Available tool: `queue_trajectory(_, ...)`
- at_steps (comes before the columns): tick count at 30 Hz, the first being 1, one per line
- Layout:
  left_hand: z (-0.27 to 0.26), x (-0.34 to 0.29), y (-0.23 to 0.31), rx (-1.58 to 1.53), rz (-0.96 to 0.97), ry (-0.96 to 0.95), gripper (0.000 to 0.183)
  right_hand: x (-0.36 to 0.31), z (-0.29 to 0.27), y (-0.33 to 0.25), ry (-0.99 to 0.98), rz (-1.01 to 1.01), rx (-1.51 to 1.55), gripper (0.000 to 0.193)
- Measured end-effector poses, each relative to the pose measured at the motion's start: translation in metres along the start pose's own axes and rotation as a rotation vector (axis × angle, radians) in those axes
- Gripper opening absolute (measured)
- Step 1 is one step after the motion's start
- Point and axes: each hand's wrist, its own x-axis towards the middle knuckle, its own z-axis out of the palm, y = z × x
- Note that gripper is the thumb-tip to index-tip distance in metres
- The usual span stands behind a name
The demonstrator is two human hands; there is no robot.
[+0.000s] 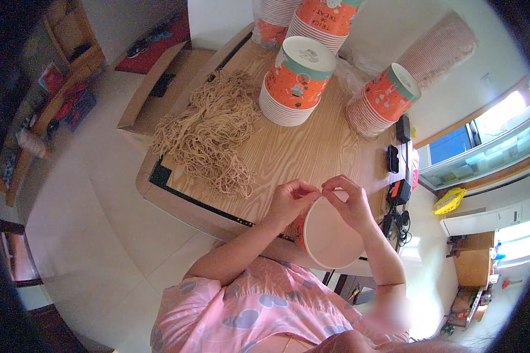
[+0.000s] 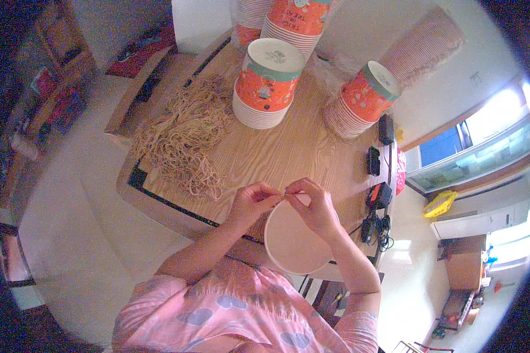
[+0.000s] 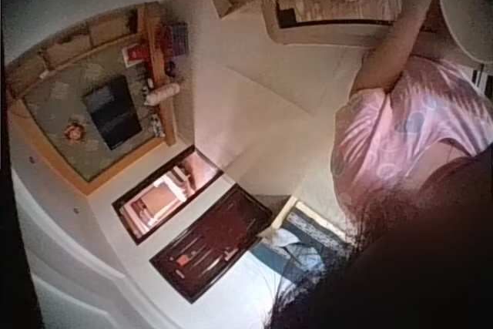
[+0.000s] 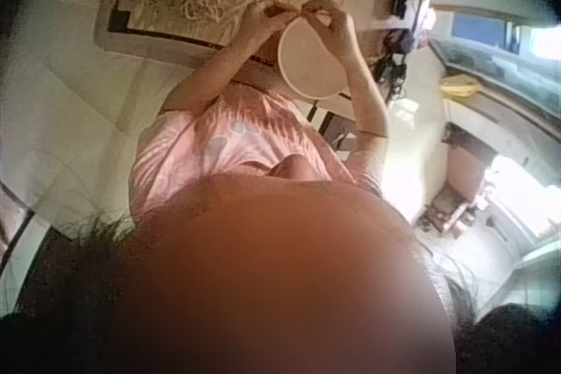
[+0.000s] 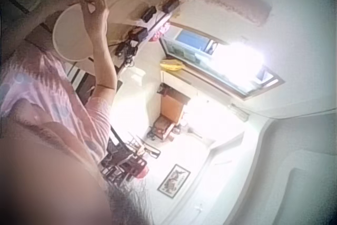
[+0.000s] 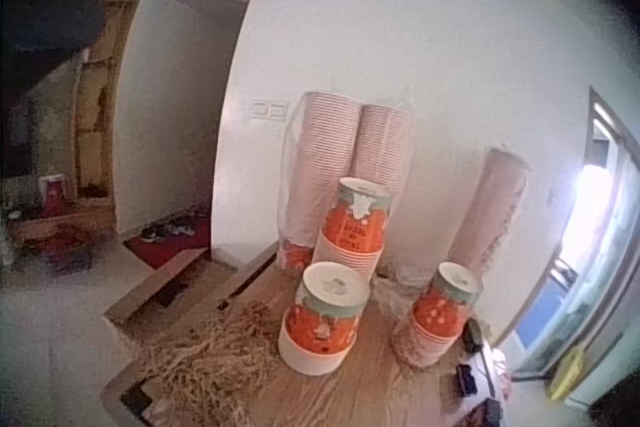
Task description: Tie a thin string around the rim of a paper bucket.
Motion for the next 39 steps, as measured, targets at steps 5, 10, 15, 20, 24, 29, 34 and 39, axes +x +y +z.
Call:
queue_trajectory(5, -0.001, 0.000, 0.005, -0.212, -0.279, -0.026, 0.017, -0.003, 0.003, -0.003, 0.046, -0.064, -0.046, 0.009)
queue_trajectory(10, -0.008, 0.002, 0.003, -0.294, -0.353, -0.079, 0.017, -0.004, 0.003, -0.008, 0.111, -0.401, -0.335, 0.014)
queue_trajectory(15, -0.013, 0.003, -0.001, -0.431, -0.403, -0.085, 0.016, -0.004, 0.002, -0.014, 0.090, -0.482, -0.417, 0.014)
queue_trajectory(20, -0.013, 0.003, 0.000, -0.490, -0.423, -0.057, 0.016, -0.003, 0.002, -0.012, 0.090, -0.520, -0.432, 0.017)
queue_trajectory(24, -0.012, 0.000, 0.005, -0.422, -0.391, -0.032, 0.014, -0.005, 0.006, -0.012, 0.071, -0.319, -0.266, 0.014)
queue_trajectory(29, -0.012, -0.001, 0.002, 0.099, -0.158, -0.040, 0.016, -0.003, 0.004, -0.007, 0.053, -0.122, -0.115, 0.012)
queue_trajectory(34, -0.006, -0.004, 0.008, 0.238, 0.018, -0.038, 0.017, -0.002, 0.004, -0.004, -0.016, -0.084, -0.168, 0.011)
queue_trajectory(39, -0.005, -0.003, 0.009, 0.054, 0.015, -0.030, 0.014, -0.003, 0.005, -0.002, 0.008, -0.102, -0.179, 0.011)
